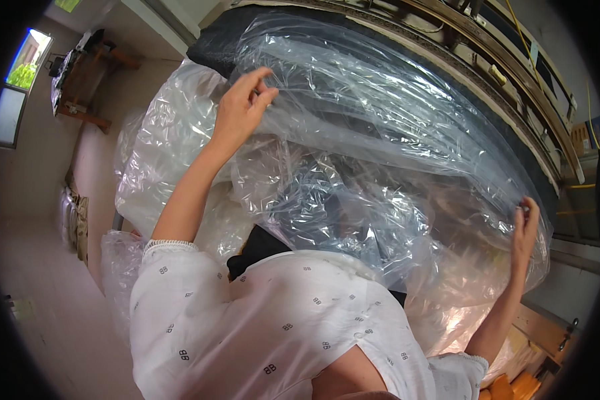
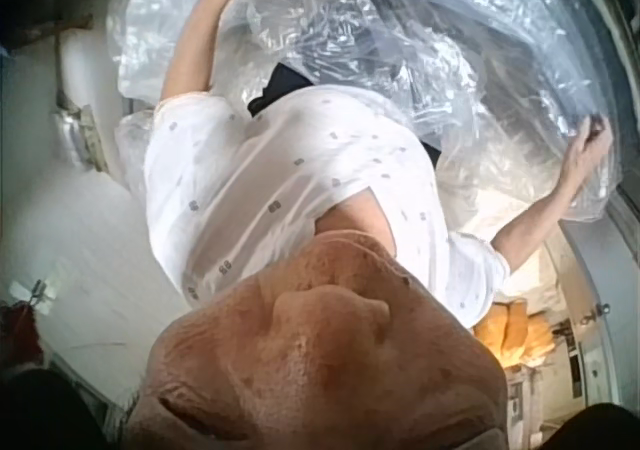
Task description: Wrapping a large curved furniture component or similar industrial part in clear plastic sheeting.
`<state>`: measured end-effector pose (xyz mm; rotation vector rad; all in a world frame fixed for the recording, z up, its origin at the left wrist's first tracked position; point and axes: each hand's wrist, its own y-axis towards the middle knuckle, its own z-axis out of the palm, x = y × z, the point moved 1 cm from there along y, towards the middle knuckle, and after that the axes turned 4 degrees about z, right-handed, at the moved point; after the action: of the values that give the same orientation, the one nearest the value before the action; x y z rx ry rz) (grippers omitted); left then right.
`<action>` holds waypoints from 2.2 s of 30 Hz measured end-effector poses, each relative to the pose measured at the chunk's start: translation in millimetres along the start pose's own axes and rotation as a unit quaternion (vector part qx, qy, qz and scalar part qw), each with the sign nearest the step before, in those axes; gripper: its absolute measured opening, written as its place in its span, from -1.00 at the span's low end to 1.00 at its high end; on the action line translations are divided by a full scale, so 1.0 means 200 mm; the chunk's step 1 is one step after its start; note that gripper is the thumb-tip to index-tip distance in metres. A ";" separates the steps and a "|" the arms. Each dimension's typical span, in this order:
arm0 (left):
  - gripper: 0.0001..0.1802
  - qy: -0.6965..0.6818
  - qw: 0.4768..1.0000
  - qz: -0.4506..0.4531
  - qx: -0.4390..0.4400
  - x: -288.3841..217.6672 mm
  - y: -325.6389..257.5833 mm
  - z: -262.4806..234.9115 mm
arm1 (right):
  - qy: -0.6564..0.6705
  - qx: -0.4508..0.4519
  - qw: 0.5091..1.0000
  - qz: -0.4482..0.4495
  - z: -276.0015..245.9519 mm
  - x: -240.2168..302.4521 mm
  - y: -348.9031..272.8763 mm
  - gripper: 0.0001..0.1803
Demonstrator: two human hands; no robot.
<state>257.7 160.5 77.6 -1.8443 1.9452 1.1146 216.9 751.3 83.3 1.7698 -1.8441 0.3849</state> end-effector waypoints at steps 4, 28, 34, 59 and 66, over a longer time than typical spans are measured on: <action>-0.50 0.079 0.989 0.004 -0.124 0.15 0.18 -0.03 | -0.152 -0.055 0.975 -0.151 0.10 0.12 -0.04 -0.65; -0.76 0.110 0.990 -0.087 -0.004 0.54 0.51 -0.23 | -0.031 -0.079 0.989 -0.117 0.16 0.16 0.15 -0.91; -0.58 -0.030 0.984 -0.174 0.038 0.52 0.70 -0.22 | -0.076 -0.103 0.976 -0.174 0.16 0.17 0.16 -0.92; -0.80 0.190 0.972 -0.118 -0.064 0.73 0.79 -0.20 | -0.226 -0.128 0.934 -0.246 0.13 0.24 0.12 -0.89; -0.78 0.215 0.970 -0.095 -0.064 0.68 0.82 -0.18 | -0.216 -0.146 0.945 -0.195 0.14 0.26 0.09 -0.80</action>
<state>93.2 20.1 74.0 -2.4529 1.8800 0.8514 194.3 693.9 93.3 2.0488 -1.6482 -0.4413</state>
